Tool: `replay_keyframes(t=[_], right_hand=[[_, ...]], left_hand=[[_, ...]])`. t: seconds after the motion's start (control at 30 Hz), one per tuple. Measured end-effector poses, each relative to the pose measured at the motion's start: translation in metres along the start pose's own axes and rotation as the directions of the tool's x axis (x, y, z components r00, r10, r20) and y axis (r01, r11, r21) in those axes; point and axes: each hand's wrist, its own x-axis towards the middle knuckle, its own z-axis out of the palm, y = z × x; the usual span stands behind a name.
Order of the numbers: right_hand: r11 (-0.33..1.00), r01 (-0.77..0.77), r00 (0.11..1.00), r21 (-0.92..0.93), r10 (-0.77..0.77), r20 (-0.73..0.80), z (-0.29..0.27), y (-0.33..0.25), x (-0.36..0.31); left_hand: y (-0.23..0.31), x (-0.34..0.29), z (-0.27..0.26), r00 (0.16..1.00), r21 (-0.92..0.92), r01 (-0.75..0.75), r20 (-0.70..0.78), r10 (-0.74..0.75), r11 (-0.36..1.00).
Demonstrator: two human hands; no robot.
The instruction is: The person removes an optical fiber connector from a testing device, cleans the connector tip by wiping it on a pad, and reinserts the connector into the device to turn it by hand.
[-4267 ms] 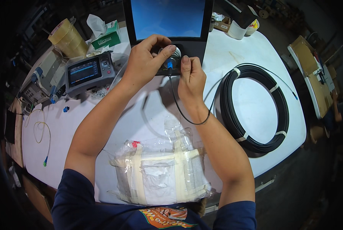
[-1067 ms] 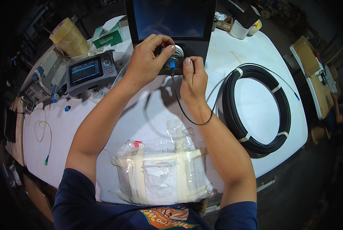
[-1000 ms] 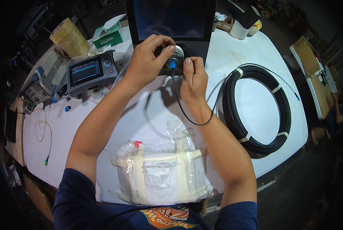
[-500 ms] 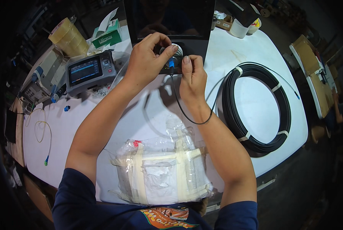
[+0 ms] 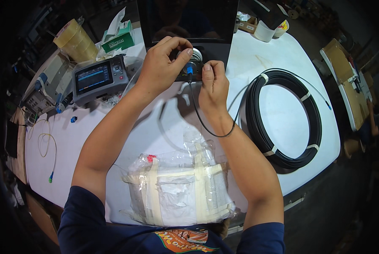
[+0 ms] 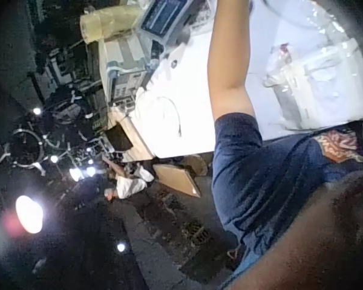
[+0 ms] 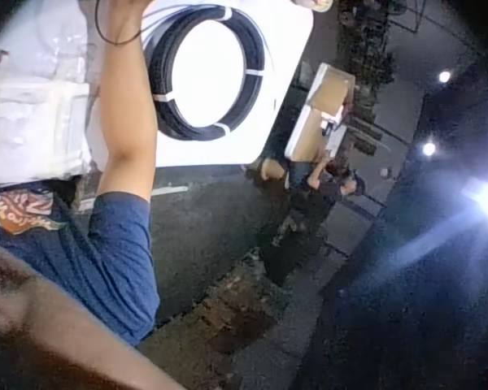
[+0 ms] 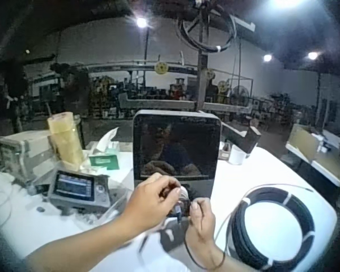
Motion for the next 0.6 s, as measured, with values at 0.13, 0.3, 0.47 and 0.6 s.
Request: replay_keyframes(t=[0.13, 0.3, 0.47, 0.6], right_hand=[[1.000, -0.005, 1.000, 0.031, 0.005, -0.006, 0.001, 0.005, 0.000], [0.999, -0.024, 1.000, 0.049, 0.024, -0.005, 0.001, 0.003, 0.001], [1.000, -0.012, 1.000, 0.002, 0.012, -0.015, 0.001, -0.001, 0.000], [0.999, -0.045, 0.999, 0.001, 0.045, -0.008, 0.002, -0.005, 0.000]], left_hand=[[0.000, -0.003, 0.004, 0.999, -0.008, -0.021, -0.039, 0.020, 1.000], [-0.002, 0.000, 0.003, 0.998, 0.019, -0.026, -0.051, 0.027, 0.999], [0.004, 0.001, 0.000, 1.000, 0.009, 0.017, 0.006, -0.017, 1.000], [-0.002, 0.001, -0.001, 1.000, -0.023, -0.015, 0.013, 0.015, 1.000]])
